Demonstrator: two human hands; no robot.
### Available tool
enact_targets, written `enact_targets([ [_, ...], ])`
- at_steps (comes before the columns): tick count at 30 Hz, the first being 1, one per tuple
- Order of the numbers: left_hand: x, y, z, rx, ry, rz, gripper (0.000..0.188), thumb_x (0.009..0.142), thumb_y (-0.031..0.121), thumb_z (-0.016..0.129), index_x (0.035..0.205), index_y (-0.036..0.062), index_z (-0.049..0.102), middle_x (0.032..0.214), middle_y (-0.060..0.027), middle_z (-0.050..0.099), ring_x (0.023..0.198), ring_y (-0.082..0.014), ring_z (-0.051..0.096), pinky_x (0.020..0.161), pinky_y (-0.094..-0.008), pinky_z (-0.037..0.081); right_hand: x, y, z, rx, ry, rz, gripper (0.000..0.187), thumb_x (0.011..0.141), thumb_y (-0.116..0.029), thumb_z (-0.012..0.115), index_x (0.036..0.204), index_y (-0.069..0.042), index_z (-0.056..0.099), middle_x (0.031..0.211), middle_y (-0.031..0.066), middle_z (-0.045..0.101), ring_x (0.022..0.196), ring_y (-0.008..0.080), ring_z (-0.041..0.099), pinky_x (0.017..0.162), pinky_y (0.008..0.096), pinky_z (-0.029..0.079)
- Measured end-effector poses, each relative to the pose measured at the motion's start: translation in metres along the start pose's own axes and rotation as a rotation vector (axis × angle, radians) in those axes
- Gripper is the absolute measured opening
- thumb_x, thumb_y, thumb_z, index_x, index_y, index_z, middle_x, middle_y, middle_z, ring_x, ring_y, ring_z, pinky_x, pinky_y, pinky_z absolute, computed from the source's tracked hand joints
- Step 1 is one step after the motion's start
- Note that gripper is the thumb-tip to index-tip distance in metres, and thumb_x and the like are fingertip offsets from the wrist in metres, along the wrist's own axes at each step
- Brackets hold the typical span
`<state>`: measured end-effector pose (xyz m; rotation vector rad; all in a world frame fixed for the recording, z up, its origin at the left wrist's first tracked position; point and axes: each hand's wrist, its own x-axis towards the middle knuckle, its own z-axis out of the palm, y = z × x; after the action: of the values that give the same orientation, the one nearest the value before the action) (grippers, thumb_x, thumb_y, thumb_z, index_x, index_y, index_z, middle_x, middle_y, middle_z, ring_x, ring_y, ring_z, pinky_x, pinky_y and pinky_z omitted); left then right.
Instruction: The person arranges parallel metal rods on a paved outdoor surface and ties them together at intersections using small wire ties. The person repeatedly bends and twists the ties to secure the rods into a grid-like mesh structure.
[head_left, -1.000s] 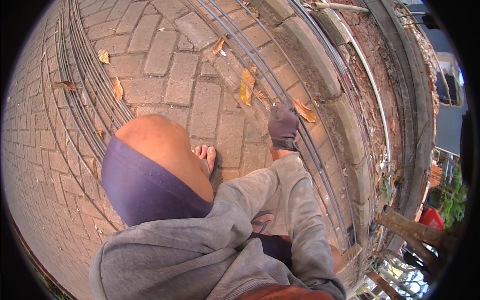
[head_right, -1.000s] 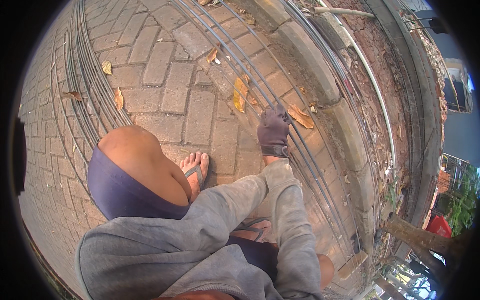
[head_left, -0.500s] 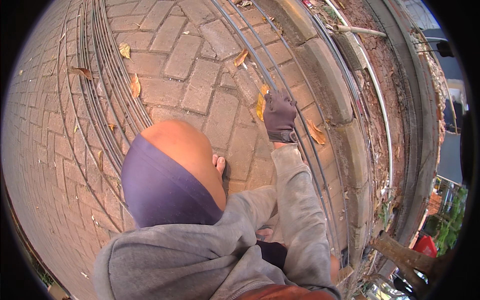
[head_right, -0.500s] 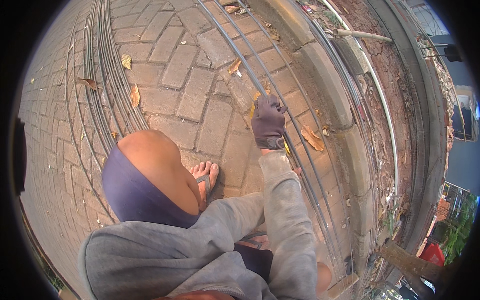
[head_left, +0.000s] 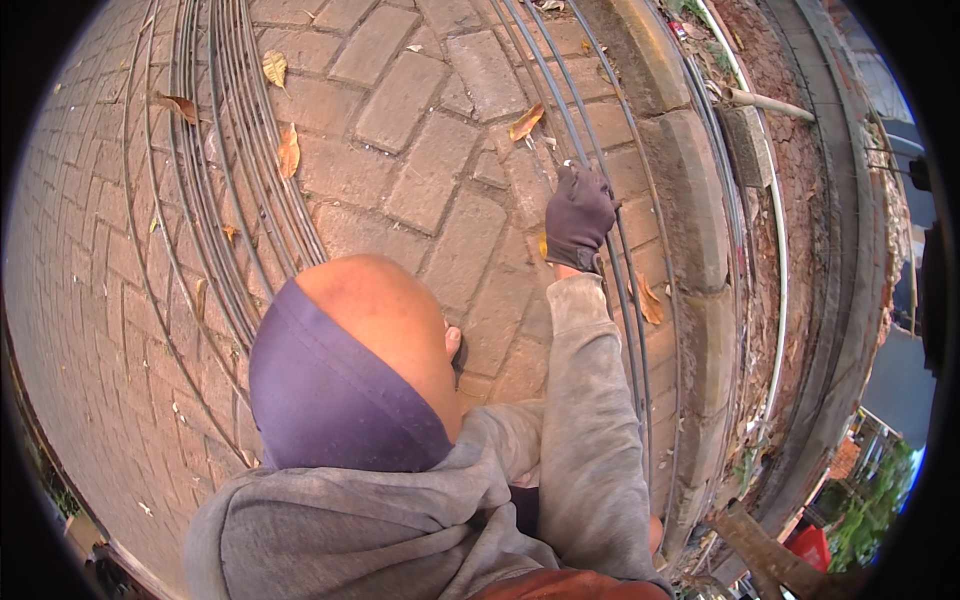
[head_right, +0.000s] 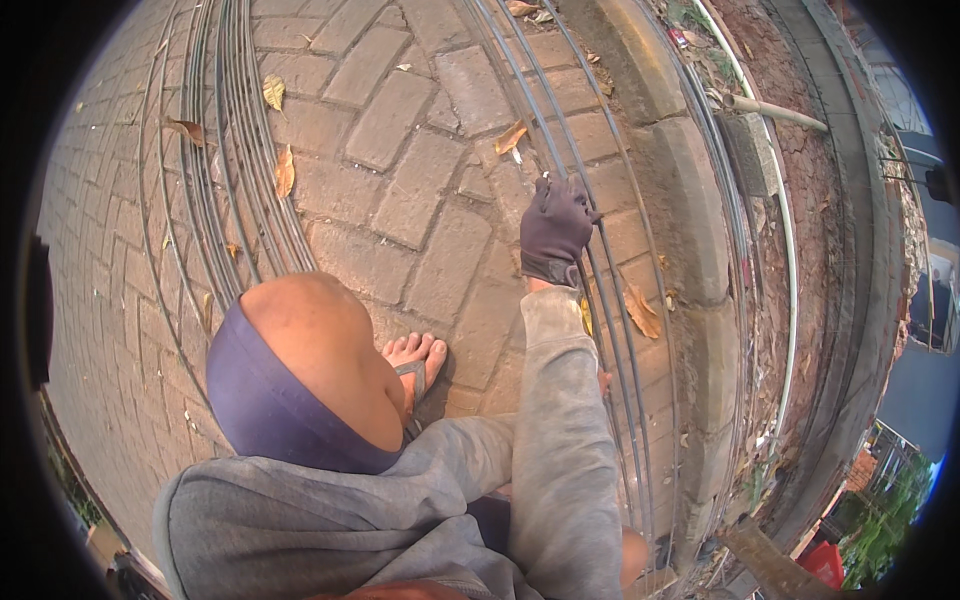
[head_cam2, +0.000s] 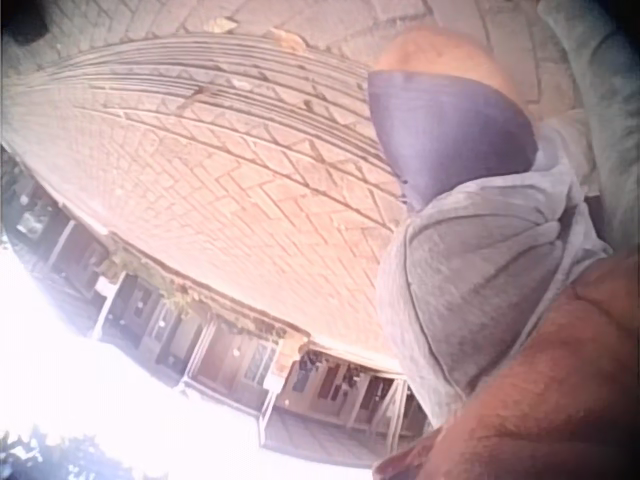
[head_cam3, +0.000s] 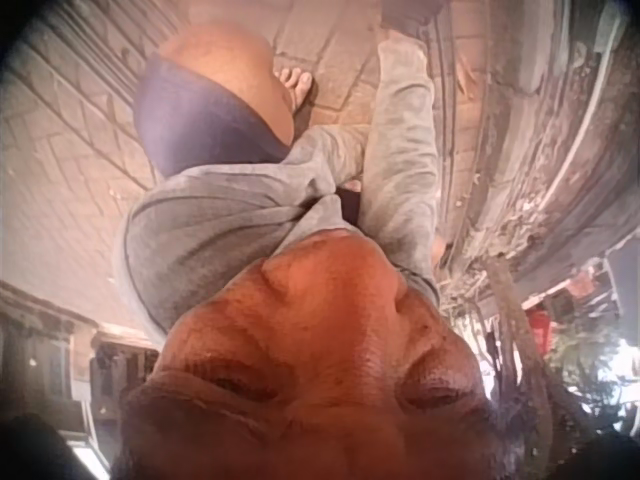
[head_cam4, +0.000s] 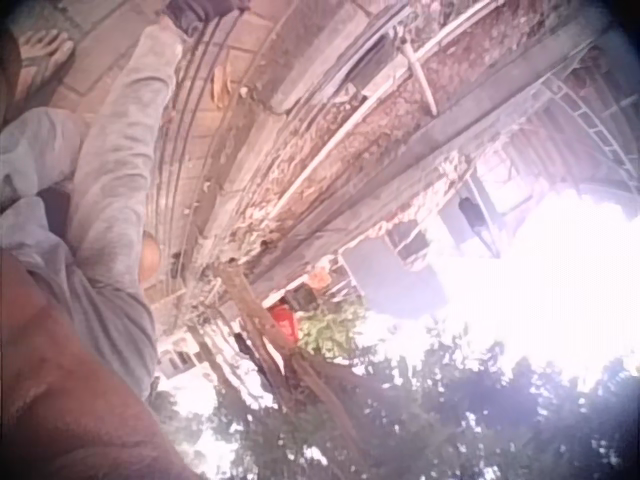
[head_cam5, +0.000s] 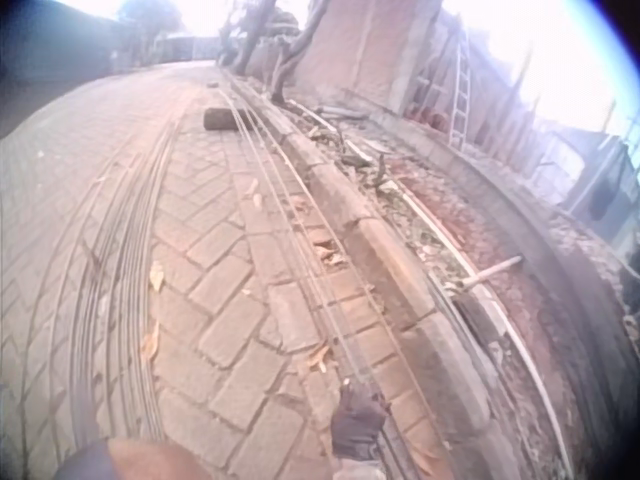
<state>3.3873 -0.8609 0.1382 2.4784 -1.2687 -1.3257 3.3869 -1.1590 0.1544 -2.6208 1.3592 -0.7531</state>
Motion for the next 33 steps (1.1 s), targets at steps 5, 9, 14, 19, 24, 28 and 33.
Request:
enact_targets([
  [5,0.0,-0.002,-0.005,0.09,-0.016,0.029,0.05,0.105,0.039,0.03,0.134,0.0037,0.05,0.141,-0.0196,0.051,0.128,-0.0373,0.05,0.106,-0.049,0.038,0.006,-0.008,0.001,-0.047,-0.045,0.048,0.021,0.093,-0.026,0.063,0.095,-0.007,0.071,0.091,0.0167,0.07,0.085,0.0362,0.068,0.072,0.046,0.052],
  [9,0.003,-0.002,-0.006,-0.017,-0.071,-0.031,0.057,0.106,0.045,0.023,0.139,0.0062,0.048,0.143,-0.0203,0.049,0.13,-0.0398,0.048,0.111,-0.0481,0.034,0.005,-0.013,0.004,-0.096,-0.096,0.12,0.019,0.092,-0.025,0.063,0.095,-0.007,0.071,0.091,0.0177,0.07,0.082,0.0371,0.068,0.071,0.0466,0.053],
  [14,0.004,-0.006,0.003,0.034,-0.029,-0.025,0.056,0.106,0.044,0.024,0.139,0.0061,0.05,0.134,-0.0203,0.055,0.128,-0.038,0.05,0.108,-0.0473,0.035,0.01,-0.015,-0.004,-0.145,-0.299,-0.07,0.018,0.091,-0.021,0.064,0.086,-0.005,0.07,0.081,0.0179,0.069,0.077,0.0377,0.068,0.071,0.0463,0.054],
  [19,0.0,-0.003,0.014,0.04,0.16,0.027,0.051,0.104,0.042,0.029,0.127,0.0046,0.055,0.13,-0.0183,0.058,0.119,-0.0348,0.055,0.101,-0.0459,0.039,-0.005,-0.012,-0.049,0.306,-0.307,-0.081,0.013,0.087,-0.015,0.068,0.091,-0.003,0.072,0.085,0.0186,0.071,0.079,0.0371,0.069,0.07,0.0422,0.054],
  [24,0.006,0.024,0.022,-0.094,0.35,0.09,0.036,0.101,0.032,0.039,0.114,0.0032,0.057,0.114,-0.0153,0.059,0.105,-0.029,0.057,0.089,-0.0423,0.044,-0.034,0.006,-0.103,0.559,-0.029,0.09,0.015,0.083,-0.006,0.074,0.096,0.002,0.073,0.082,0.0126,0.073,0.069,0.0189,0.07,0.067,0.033,0.054],
  [28,0.026,0.081,0.047,-0.433,0.379,0.1,0.025,0.098,0.024,0.047,0.104,0.0021,0.058,0.102,-0.013,0.06,0.094,-0.0243,0.058,0.08,-0.0394,0.047,-0.038,0.032,-0.13,0.746,0.081,0.476,0.014,0.087,-0.01,0.073,0.097,0.0,0.072,0.08,0.0095,0.071,0.062,0.0148,0.067,0.053,0.0275,0.051],
  [33,0.054,0.182,0.093,-1.028,0.281,0.089,0.014,0.094,0.014,0.057,0.091,0.0008,0.06,0.086,-0.01,0.062,0.08,-0.0185,0.06,0.068,-0.0358,0.051,-0.033,0.054,-0.154,0.885,0.161,0.547,0.015,0.09,-0.01,0.071,0.098,0.003,0.071,0.08,0.0095,0.07,0.057,0.0118,0.065,0.049,0.0242,0.049],
])
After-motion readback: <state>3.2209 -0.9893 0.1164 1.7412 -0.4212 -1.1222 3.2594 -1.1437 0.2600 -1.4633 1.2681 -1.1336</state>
